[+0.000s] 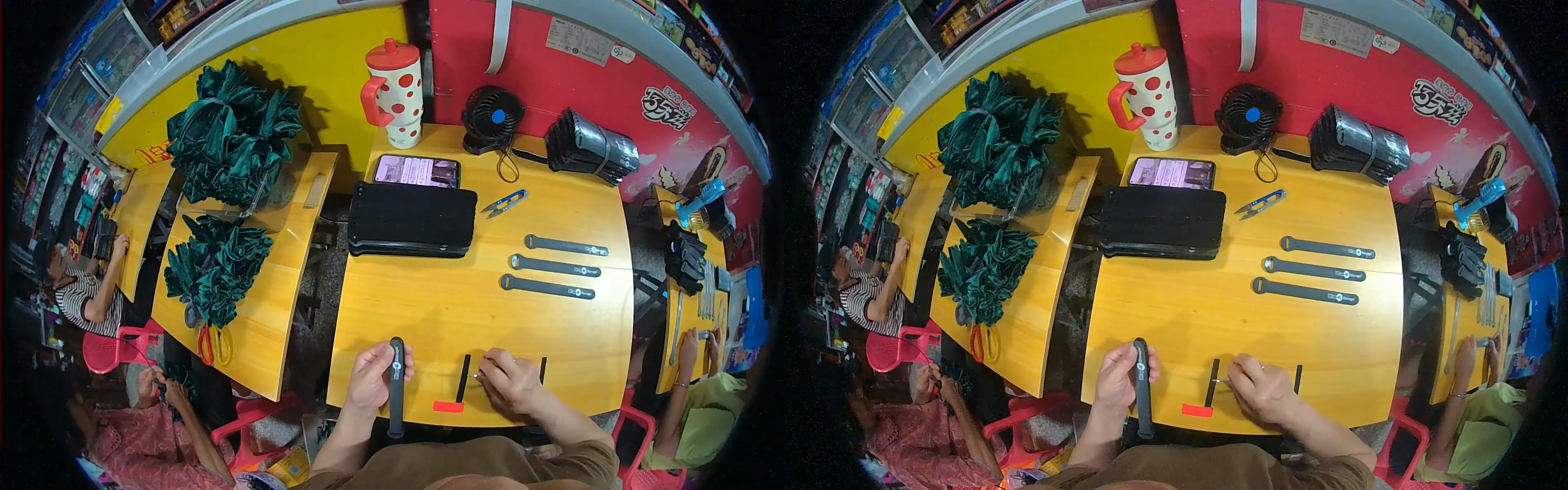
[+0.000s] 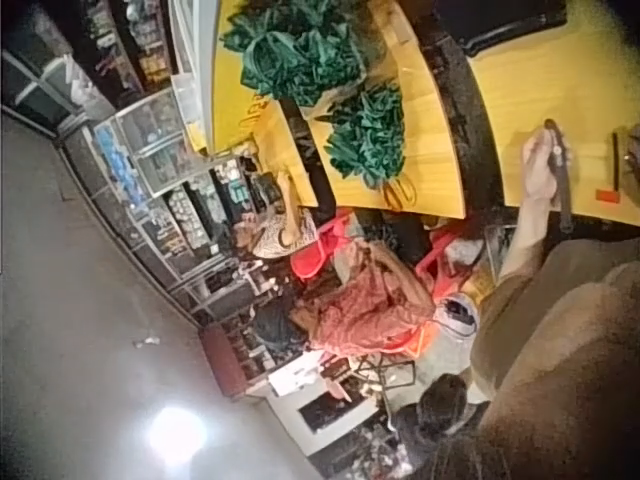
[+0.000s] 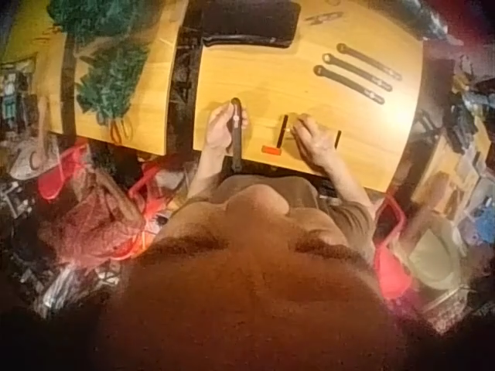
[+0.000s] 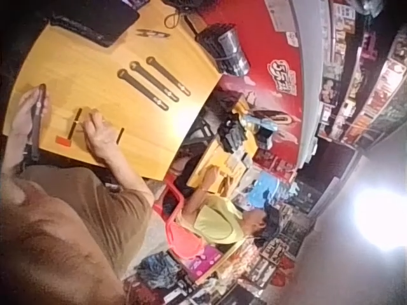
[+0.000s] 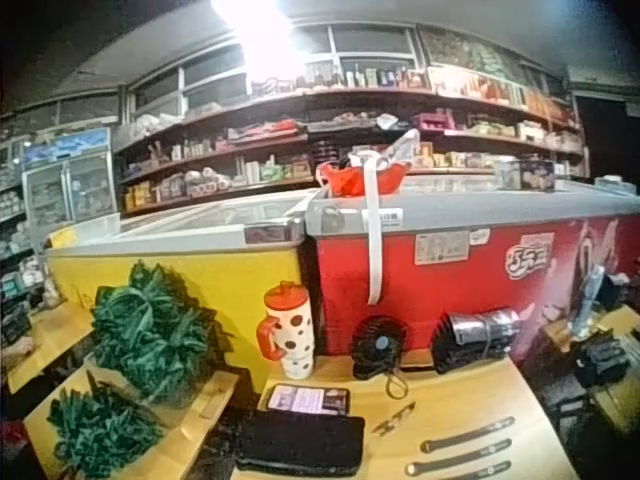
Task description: Assembling small hardware components and screws onto leather straps.
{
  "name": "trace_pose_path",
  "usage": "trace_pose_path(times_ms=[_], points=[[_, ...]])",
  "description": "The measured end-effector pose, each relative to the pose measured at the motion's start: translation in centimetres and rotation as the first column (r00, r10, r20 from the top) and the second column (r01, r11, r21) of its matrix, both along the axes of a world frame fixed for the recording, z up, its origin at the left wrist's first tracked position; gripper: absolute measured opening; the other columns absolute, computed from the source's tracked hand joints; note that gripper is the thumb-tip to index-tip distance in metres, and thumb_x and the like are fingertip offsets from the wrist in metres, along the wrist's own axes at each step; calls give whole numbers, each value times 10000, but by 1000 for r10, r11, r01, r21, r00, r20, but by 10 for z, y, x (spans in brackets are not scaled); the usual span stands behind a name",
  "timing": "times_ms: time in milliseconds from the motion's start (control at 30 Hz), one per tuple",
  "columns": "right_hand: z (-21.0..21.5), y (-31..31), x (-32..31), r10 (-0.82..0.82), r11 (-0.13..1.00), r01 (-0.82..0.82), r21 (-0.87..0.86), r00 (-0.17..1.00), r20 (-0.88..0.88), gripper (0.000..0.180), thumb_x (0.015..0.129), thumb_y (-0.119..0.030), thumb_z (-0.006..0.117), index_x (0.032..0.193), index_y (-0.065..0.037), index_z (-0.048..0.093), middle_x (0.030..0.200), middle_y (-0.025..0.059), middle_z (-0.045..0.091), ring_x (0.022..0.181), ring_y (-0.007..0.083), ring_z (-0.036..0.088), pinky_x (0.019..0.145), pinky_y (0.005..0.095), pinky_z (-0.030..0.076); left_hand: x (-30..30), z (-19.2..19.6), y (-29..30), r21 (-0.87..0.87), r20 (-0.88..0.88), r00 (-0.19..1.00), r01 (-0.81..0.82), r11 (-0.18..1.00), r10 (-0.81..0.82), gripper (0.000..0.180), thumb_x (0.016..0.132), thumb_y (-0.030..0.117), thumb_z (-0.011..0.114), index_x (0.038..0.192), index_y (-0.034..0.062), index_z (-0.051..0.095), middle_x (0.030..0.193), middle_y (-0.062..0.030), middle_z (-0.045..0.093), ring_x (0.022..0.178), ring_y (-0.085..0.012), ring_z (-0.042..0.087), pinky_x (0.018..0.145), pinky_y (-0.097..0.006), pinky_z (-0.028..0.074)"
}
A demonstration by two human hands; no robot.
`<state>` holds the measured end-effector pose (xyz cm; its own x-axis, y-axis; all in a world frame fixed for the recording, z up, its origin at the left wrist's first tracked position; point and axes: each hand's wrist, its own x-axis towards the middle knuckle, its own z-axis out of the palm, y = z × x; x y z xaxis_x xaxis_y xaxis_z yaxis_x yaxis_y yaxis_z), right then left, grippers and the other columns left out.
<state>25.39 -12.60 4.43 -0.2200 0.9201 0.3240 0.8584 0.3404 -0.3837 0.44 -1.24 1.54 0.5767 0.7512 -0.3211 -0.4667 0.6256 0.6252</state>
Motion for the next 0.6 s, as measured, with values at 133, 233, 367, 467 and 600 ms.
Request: trace_pose_path(times_ms=[133,233,367,467,600], points=[[-2,1,3,3,999,-4,-33,1000,-19,248,798,-127,700,988,8,614,978,142,565,638,229,630,504,327,492,-2,-2,2,-9,8,1000,12,1000,-12,266,985,186,532,1053,-55,621,902,-134,651,746,-208,632,646,-312,522],[0,1,1,-6,999,6,-43,1000,-18,246,794,-123,703,987,-1,613,983,134,565,640,233,630,505,328,493,0,1,3,-27,21,1000,9,1000,-8,254,976,160,530,1050,-66,617,894,-140,648,745,-211,632,634,-315,520],[-3,-2,0,-14,999,13,-35,999,-39,239,784,-114,709,980,-11,618,990,125,570,640,248,630,508,334,498,0,3,1,-23,56,998,9,1000,-7,239,963,131,523,1048,-72,615,880,-136,643,735,-211,628,624,-308,515],[-2,-4,-3,-26,1000,26,-3,998,-61,241,761,-105,719,969,-22,630,966,122,590,668,257,635,514,339,501,-1,4,-2,-21,58,998,1,1000,0,225,953,113,518,1052,-67,611,865,-126,636,724,-200,623,617,-302,510],[-12,-8,-4,-75,991,86,100,991,-106,224,765,-98,700,964,-16,634,899,139,611,697,299,630,533,378,504,0,-2,-3,54,7,1000,8,999,-8,224,968,125,503,1073,-50,596,859,-108,633,723,-174,618,610,-284,502]])
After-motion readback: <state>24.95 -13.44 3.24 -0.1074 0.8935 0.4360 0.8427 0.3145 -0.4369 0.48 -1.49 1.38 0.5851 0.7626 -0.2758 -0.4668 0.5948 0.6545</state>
